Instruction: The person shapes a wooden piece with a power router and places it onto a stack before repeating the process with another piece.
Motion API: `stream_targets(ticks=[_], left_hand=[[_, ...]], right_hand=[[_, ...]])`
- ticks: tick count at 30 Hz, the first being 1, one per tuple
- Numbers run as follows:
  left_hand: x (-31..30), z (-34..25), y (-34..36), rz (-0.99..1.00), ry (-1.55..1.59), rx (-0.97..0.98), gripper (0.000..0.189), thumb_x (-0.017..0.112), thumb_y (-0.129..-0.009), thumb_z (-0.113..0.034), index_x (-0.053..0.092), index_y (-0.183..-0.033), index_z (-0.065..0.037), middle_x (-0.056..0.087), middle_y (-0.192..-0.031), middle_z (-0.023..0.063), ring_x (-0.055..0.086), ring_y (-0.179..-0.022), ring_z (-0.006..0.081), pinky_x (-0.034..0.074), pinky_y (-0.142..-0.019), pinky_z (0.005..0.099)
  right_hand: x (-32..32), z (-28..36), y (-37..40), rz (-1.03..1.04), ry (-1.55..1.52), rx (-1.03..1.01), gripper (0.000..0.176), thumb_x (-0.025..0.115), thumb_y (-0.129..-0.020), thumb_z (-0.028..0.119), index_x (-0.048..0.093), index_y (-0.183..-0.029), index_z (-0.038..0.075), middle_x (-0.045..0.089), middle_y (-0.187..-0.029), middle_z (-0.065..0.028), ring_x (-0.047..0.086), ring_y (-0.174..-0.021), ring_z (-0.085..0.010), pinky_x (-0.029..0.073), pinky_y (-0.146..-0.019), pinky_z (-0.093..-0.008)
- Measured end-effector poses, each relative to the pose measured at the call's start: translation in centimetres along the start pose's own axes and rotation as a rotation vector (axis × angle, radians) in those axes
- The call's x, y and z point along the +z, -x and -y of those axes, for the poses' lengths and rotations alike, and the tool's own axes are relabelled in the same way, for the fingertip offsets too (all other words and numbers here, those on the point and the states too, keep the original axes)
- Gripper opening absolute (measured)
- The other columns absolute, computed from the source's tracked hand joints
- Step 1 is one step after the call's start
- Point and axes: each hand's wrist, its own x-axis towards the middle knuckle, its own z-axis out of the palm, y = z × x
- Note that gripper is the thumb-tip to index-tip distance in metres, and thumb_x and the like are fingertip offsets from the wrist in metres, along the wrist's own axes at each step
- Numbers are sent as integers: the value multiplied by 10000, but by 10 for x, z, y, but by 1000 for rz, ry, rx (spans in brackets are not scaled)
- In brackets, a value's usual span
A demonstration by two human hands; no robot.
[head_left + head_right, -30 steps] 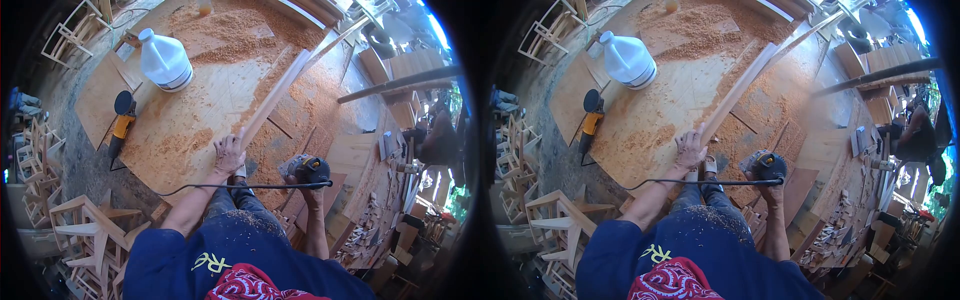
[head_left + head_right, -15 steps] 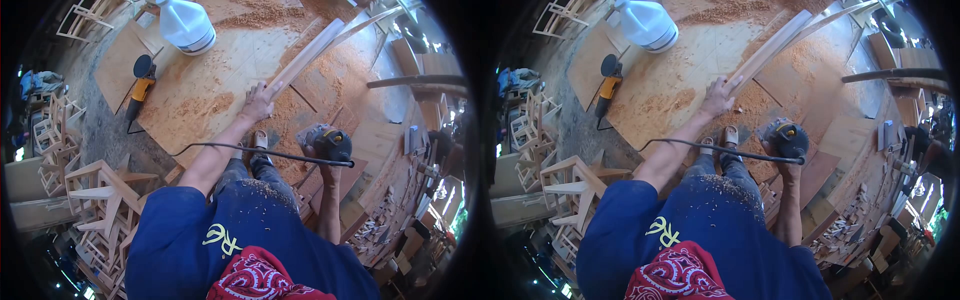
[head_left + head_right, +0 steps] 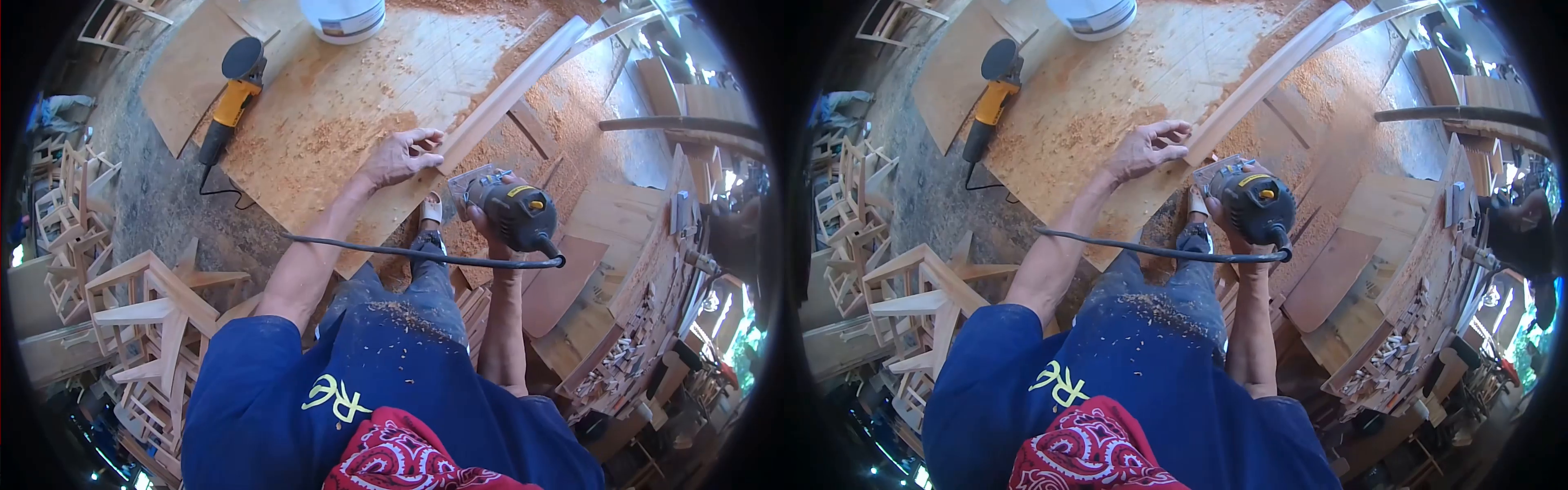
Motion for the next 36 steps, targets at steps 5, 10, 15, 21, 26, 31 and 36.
stream_targets(ticks=[5, 10, 15, 21, 26, 31, 36], left_hand=[[-3, 16, 13, -32, 20, 97, 538, 798, -827, -268, 646, -1289, -37, 702, -1117, 94, 658, -952, 164, 535, -869, 302], [0, 20, 13, -11, 2, 132, 531, 789, -849, -233, 622, -1302, -10, 677, -1145, 109, 649, -995, 173, 533, -912, 310], [8, 5, 17, -49, -36, 77, 609, 860, -762, -315, 659, -1249, -9, 691, -1111, 136, 667, -987, 203, 544, -910, 327], [9, 16, 7, -49, -21, 47, 518, 821, -797, -269, 671, -1219, -8, 714, -1044, 115, 680, -954, 186, 553, -899, 316], [9, 17, 6, -62, 15, 25, 457, 800, -822, -254, 689, -1194, -12, 730, -1049, 119, 695, -926, 180, 559, -879, 312], [11, 21, 2, -117, -18, 52, 379, 788, -835, -253, 720, -1126, -21, 746, -958, 89, 695, -850, 141, 560, -813, 293], [12, 21, -3, -134, -41, 61, 273, 772, -850, -249, 733, -1009, -31, 744, -839, 47, 683, -786, 103, 550, -734, 278]], right_hand=[[34, -2, 14, -31, 34, 0, 719, 879, -677, 84, 537, -1309, 81, 569, -1244, -76, 560, -1160, -221, 450, -1039, -396], [42, -18, 18, -42, -66, 92, 715, 863, -702, 40, 524, -1330, 88, 562, -1262, -75, 559, -1171, -213, 467, -1032, -390], [50, -10, 12, -103, -183, 92, 685, 911, -698, 121, 554, -1280, 61, 608, -1244, -82, 599, -1152, -211, 500, -1016, -384], [51, -15, 1, -74, -151, 118, 676, 901, -702, 92, 554, -1282, 61, 613, -1231, -86, 606, -1136, -216, 509, -1010, -386], [52, -23, -7, -45, -177, 95, 674, 899, -710, 96, 550, -1285, 59, 618, -1227, -85, 607, -1129, -202, 512, -1006, -374], [57, -5, -15, -14, -266, 173, 686, 884, -729, 69, 534, -1319, 60, 621, -1221, -73, 611, -1121, -193, 520, -1000, -373], [56, -6, -21, 2, -304, 176, 693, 877, -731, 52, 532, -1332, 60, 629, -1203, -65, 619, -1104, -183, 524, -995, -370]])
